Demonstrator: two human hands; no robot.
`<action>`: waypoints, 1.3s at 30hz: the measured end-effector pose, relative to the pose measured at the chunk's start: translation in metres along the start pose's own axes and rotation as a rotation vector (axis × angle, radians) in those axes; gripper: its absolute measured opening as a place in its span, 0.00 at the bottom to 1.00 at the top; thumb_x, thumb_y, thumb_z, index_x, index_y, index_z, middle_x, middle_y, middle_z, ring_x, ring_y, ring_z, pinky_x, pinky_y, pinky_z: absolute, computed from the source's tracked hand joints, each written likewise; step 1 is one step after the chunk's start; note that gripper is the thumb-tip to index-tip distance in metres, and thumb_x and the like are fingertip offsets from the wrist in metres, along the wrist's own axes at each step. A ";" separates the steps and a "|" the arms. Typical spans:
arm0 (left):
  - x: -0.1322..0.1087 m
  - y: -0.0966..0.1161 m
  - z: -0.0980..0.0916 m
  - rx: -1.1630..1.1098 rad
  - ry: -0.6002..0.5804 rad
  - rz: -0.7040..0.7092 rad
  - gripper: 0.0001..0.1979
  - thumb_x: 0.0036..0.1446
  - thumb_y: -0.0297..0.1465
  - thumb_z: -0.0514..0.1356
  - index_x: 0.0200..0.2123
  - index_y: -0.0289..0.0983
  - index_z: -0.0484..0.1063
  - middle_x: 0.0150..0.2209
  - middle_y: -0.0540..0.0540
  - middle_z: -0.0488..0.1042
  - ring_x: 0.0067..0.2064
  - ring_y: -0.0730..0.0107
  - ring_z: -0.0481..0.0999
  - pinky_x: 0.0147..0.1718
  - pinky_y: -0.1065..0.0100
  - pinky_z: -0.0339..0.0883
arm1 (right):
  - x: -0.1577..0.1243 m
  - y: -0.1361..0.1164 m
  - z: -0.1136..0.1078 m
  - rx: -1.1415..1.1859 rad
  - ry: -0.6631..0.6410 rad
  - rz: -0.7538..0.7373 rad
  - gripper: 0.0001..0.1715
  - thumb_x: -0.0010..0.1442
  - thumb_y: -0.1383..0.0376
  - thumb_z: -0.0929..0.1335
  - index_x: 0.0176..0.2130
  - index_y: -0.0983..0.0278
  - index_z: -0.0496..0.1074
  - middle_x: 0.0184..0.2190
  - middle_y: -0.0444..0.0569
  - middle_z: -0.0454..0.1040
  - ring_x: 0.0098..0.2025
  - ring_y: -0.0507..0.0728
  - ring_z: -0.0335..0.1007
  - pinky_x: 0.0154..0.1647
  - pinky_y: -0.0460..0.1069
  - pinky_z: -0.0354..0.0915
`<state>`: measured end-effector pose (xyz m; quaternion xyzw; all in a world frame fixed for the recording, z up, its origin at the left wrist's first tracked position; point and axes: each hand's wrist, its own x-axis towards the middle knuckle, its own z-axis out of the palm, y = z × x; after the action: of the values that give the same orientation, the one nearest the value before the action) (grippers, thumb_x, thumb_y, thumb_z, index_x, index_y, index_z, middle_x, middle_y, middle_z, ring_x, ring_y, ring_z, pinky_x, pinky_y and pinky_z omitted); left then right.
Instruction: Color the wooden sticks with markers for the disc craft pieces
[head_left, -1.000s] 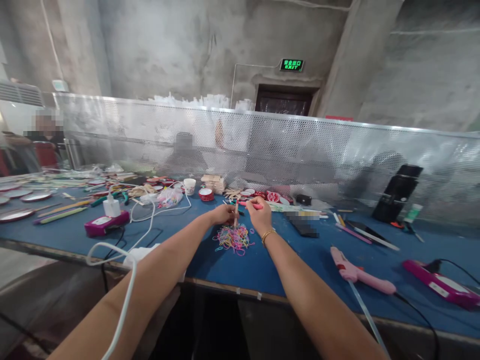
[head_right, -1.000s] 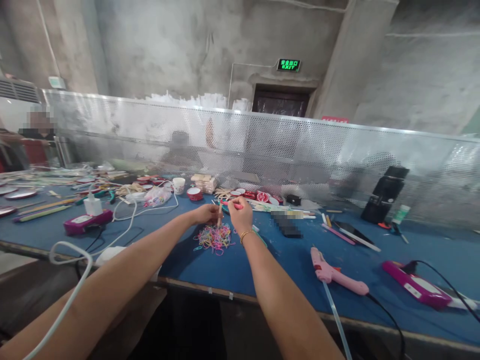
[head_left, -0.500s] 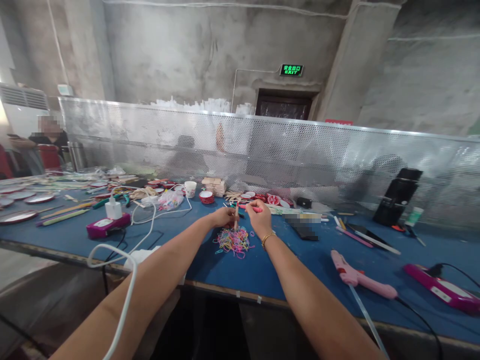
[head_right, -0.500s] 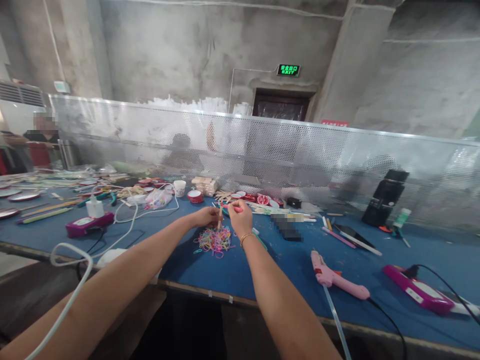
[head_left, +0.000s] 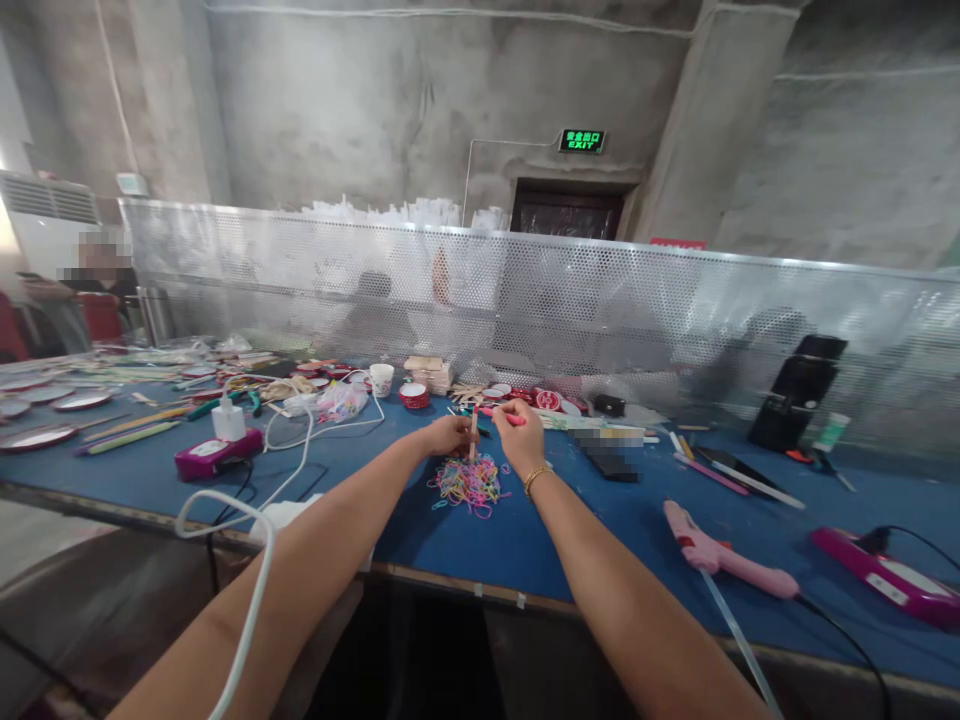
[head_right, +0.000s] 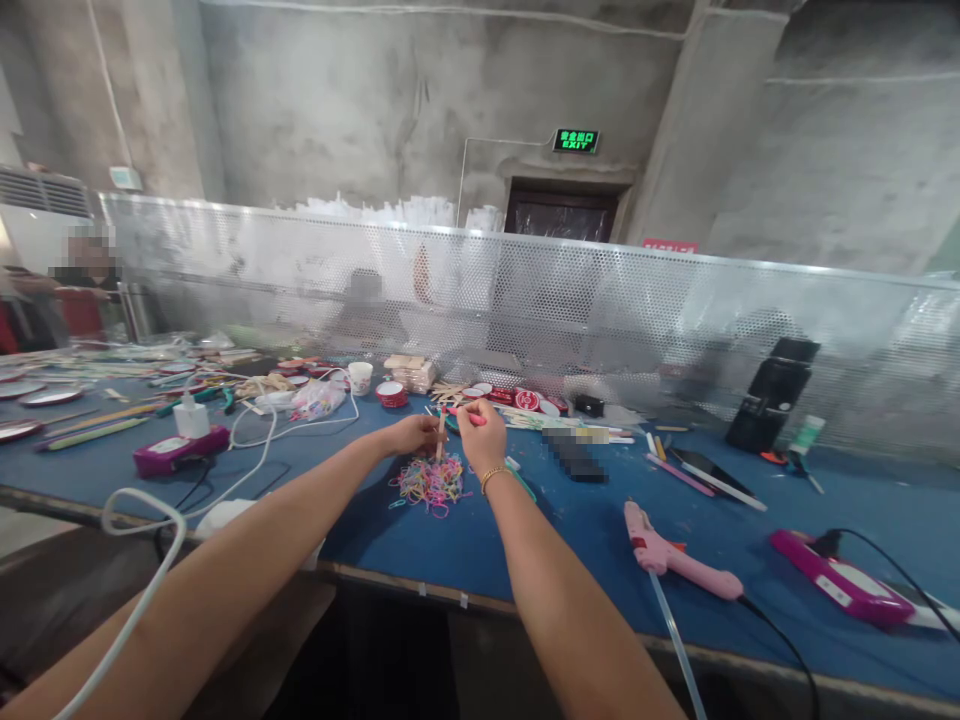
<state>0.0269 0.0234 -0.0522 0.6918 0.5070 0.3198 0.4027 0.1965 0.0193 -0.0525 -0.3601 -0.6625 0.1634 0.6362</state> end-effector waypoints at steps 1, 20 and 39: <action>0.000 0.000 0.000 0.001 0.001 -0.001 0.14 0.47 0.38 0.64 0.30 0.34 0.68 0.22 0.49 0.74 0.22 0.77 0.71 0.23 0.75 0.60 | 0.000 0.000 0.000 0.007 0.008 0.006 0.10 0.55 0.59 0.65 0.26 0.61 0.68 0.25 0.43 0.72 0.30 0.54 0.67 0.35 0.47 0.60; 0.002 -0.004 -0.002 -0.026 0.004 -0.027 0.14 0.47 0.39 0.65 0.31 0.34 0.70 0.23 0.49 0.75 0.24 0.75 0.72 0.23 0.75 0.60 | -0.001 -0.001 0.002 0.018 -0.014 -0.021 0.11 0.56 0.57 0.65 0.27 0.61 0.68 0.25 0.43 0.72 0.30 0.54 0.67 0.35 0.47 0.61; -0.004 -0.002 -0.002 -0.036 0.002 -0.033 0.13 0.48 0.37 0.64 0.31 0.34 0.69 0.24 0.49 0.75 0.24 0.75 0.73 0.23 0.74 0.60 | -0.002 -0.001 0.004 0.002 -0.023 -0.008 0.12 0.55 0.56 0.65 0.27 0.62 0.69 0.26 0.45 0.74 0.29 0.55 0.67 0.34 0.48 0.60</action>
<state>0.0231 0.0207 -0.0529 0.6758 0.5128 0.3228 0.4197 0.1926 0.0181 -0.0536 -0.3546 -0.6712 0.1657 0.6295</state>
